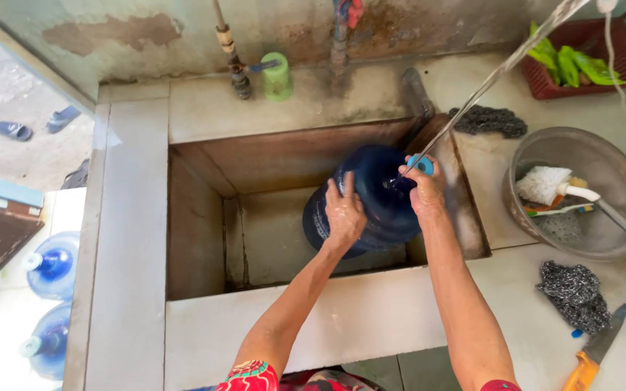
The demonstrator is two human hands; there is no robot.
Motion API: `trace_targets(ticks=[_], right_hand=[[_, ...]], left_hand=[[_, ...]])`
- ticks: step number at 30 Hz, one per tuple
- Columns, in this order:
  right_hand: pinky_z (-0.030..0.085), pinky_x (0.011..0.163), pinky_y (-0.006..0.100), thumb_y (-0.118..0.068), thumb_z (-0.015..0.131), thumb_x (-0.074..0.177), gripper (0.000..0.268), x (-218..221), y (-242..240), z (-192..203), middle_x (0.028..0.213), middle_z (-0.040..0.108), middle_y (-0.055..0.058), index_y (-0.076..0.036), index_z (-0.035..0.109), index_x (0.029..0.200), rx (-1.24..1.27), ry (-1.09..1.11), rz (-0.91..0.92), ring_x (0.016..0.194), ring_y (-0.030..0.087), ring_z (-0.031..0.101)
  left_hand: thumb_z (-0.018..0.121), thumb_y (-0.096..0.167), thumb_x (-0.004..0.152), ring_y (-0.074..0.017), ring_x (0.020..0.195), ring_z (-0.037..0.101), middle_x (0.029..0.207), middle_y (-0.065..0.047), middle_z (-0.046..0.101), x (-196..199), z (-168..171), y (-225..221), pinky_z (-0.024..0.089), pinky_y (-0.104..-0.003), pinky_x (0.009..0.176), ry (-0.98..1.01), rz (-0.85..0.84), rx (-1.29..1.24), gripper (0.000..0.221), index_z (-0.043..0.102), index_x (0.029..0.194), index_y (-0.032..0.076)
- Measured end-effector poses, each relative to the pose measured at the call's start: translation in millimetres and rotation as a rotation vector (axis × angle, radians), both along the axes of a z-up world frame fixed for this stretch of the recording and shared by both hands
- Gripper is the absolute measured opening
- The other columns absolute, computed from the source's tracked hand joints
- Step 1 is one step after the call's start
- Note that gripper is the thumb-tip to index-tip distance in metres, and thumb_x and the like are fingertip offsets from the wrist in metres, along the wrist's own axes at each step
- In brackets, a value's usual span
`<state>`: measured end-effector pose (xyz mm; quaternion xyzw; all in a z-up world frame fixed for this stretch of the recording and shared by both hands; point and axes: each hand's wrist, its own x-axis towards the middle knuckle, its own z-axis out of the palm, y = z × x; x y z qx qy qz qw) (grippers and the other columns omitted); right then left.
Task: The recorder is washing large blue plastic water jugs in a deep sink area.
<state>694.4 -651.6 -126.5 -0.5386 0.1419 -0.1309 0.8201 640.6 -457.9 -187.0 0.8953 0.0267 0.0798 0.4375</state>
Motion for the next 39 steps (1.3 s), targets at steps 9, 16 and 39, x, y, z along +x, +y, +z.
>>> trace_targets(ticks=[9, 16, 39], right_hand=[[0.056, 0.092, 0.032, 0.009, 0.08, 0.071, 0.051, -46, 48, 36, 0.115, 0.069, 0.009, -0.005, 0.059, 0.116, -0.115, -0.053, 0.126, 0.102, 0.018, 0.065], [0.056, 0.09, 0.033, 0.002, 0.083, 0.066, 0.054, -72, 147, 82, 0.113, 0.068, 0.007, -0.005, 0.061, 0.115, -0.281, -0.049, 0.283, 0.101, 0.016, 0.065], [0.052, 0.075, 0.056, -0.039, 0.06, 0.101, 0.04, 12, 361, 13, 0.09, 0.07, 0.024, -0.004, 0.071, 0.086, -1.525, -0.156, 0.43, 0.088, 0.046, 0.066]], left_hand=[[0.08, 0.034, 0.071, -0.0558, 0.149, 0.014, 0.162, -0.028, 0.022, -34, 120, -1, 0.01, -0.082, 0.107, -0.08, -0.255, 0.197, 0.095, 0.037, 0.153, 0.013], [0.079, 0.026, 0.073, -0.0442, 0.152, 0.027, 0.158, -0.015, 0.043, -30, 76, 48, 0.009, -0.079, 0.113, -0.235, -0.062, 0.154, 0.084, 0.046, 0.148, 0.008], [0.09, 0.029, 0.07, -0.0346, 0.13, 0.05, 0.131, -0.013, 0.062, -38, 55, 268, 0.012, -0.075, 0.109, -0.101, 0.037, -0.06, 0.081, 0.052, 0.139, 0.007]])
